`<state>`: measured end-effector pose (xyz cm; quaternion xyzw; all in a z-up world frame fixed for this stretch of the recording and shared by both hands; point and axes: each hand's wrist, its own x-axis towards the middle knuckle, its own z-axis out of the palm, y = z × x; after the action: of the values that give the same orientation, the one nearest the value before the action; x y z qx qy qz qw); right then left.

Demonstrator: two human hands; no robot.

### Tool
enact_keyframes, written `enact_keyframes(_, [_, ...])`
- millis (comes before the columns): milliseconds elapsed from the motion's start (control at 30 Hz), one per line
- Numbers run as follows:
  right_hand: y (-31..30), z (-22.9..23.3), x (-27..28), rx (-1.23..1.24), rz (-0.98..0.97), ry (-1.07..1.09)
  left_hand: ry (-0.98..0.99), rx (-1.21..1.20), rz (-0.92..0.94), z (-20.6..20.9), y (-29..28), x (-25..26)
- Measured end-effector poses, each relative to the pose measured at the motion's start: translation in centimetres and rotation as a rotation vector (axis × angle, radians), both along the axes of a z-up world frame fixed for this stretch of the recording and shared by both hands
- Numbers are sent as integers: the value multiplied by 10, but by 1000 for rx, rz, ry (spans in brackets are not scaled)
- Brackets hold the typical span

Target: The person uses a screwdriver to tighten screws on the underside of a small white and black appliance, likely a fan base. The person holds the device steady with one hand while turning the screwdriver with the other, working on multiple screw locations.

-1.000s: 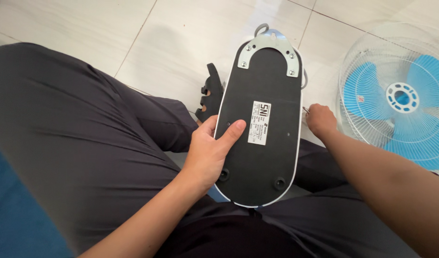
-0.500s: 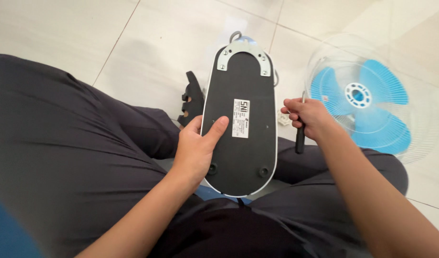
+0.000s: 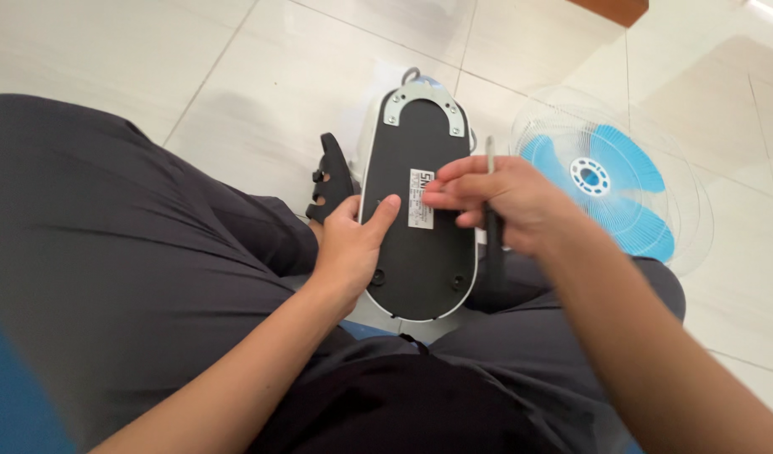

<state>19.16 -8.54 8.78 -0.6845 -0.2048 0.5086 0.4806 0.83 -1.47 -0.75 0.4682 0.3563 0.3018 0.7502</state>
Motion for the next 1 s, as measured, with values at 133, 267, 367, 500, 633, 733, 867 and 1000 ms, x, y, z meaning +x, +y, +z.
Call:
enact_keyframes(133, [13,-10,-38,87,16,-47,5,-32,9,-5,0,-1])
enact_keyframes(267, [16,-22,-54,259,4,-159,38,-16,-17,-8,0,-1])
enact_keyframes(367, [19,-23,-59,279,-1,-221,86,-7,-26,-10,2,-1])
enact_keyframes(500, [21,-19,-60,249,24,-313,54,17,-25,-13,1,2])
enact_keyframes(633, [25,-15,-61,248,78,-450,46,-8,-26,-14,2,7])
enact_keyframes(733, [31,-13,-63,205,80,-570,30,-54,-27,-13,2,9])
enact_keyframes(867, [33,-11,-64,142,113,-619,-1,-63,-28,-13,2,9])
enact_keyframes(1000, [32,-11,-68,146,178,-821,-15,-5,-12,-17,2,10])
